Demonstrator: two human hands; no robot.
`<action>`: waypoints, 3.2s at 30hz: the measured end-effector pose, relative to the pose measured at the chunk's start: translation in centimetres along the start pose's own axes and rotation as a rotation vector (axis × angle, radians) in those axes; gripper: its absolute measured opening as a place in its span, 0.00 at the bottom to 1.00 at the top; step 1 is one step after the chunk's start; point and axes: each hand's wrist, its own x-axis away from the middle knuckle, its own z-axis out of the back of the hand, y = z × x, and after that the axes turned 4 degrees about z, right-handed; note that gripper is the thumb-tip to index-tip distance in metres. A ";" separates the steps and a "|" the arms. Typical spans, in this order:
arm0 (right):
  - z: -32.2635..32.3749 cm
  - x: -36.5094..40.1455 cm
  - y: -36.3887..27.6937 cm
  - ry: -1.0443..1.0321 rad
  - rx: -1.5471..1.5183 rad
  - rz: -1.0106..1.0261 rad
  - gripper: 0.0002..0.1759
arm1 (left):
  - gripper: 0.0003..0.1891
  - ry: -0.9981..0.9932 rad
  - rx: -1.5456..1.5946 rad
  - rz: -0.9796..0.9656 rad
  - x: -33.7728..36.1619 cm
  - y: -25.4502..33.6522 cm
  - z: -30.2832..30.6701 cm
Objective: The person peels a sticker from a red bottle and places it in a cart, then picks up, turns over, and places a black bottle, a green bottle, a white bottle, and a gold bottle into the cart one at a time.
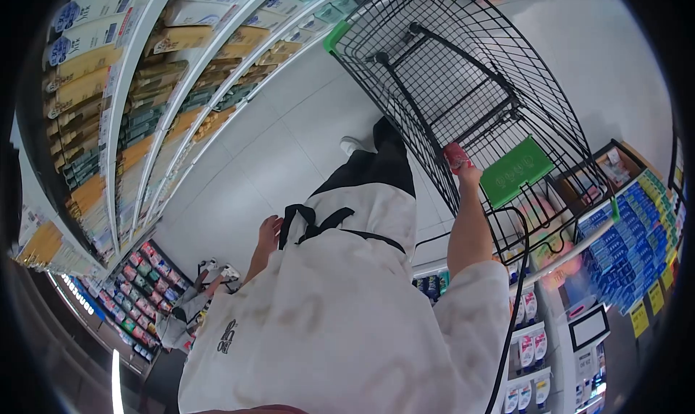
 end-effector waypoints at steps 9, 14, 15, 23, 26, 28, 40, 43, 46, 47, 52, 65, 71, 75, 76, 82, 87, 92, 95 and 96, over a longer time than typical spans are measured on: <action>0.1 1.1 -2.4 -0.406 -0.375 -0.548 0.23 | 0.19 -0.174 -0.121 -0.237 4.0 8.2 -8.4; 3.6 2.0 -5.0 -0.374 -0.533 -0.758 0.20 | 0.19 -0.180 -0.150 -0.268 4.3 9.0 -9.0; 4.0 2.1 -4.9 -0.366 -0.509 -0.736 0.21 | 0.19 -0.172 -0.117 -0.254 4.1 8.6 -8.9; 7.6 2.3 -5.2 -0.244 -0.314 -0.549 0.27 | 0.17 -0.118 -0.052 -0.199 0.1 3.1 -6.3; 6.0 -0.4 -3.3 -0.037 0.129 -0.250 0.28 | 0.17 -0.077 -0.159 -0.190 -0.7 3.0 -6.0; 7.4 0.5 -7.8 -0.238 -0.379 -0.221 0.25 | 0.19 -0.053 -0.234 -0.186 -0.9 3.4 -6.0; 6.1 13.8 -35.1 -0.254 0.127 0.607 0.31 | 0.22 -0.251 0.226 -0.194 -7.5 9.4 -3.0; 6.4 15.1 -36.4 -0.207 0.171 0.538 0.30 | 0.24 -0.225 0.196 -0.213 -10.1 8.5 -0.7; 6.3 15.1 -36.8 -0.243 0.210 0.469 0.32 | 0.24 -0.216 0.124 -0.340 -15.8 5.6 2.3; 6.4 15.4 -37.0 -0.239 0.172 0.493 0.32 | 0.23 -0.184 0.122 -0.329 -17.6 4.3 3.3; 3.1 11.2 -33.6 -0.236 0.103 0.497 0.34 | 0.22 -0.133 -0.033 -0.215 -18.0 6.4 7.1; 2.5 17.5 -38.7 -0.197 0.098 0.367 0.31 | 0.17 -0.216 0.299 -0.200 -17.4 14.7 9.0; 16.7 11.1 -55.1 0.164 -0.204 0.906 0.22 | 0.17 -0.195 0.359 -0.194 -19.1 14.2 7.9; 32.8 21.1 -73.1 0.560 -0.243 1.272 0.22 | 0.20 -0.170 0.425 -0.213 -17.7 12.3 5.7; 35.3 18.3 -76.4 0.815 -0.138 1.546 0.24 | 0.20 -0.140 0.409 -0.218 -17.5 11.7 5.3; 39.4 18.5 -87.5 0.820 0.406 1.298 0.28 | 0.13 -0.033 0.347 -0.264 -15.1 5.8 4.3; 38.5 19.6 -87.1 0.882 0.424 1.254 0.25 | 0.17 0.083 0.505 -0.026 -13.9 -0.2 4.7; 38.4 20.9 -82.0 1.045 0.348 1.510 0.13 | 0.14 0.013 0.780 0.188 -14.3 -3.4 5.7; 38.5 20.2 -78.5 1.217 0.126 1.733 0.07 | 0.14 0.013 0.704 0.176 -15.8 -3.6 7.0; 38.8 20.8 -77.2 1.302 0.086 1.752 0.06 | 0.14 0.019 0.641 0.139 -16.3 -2.9 7.4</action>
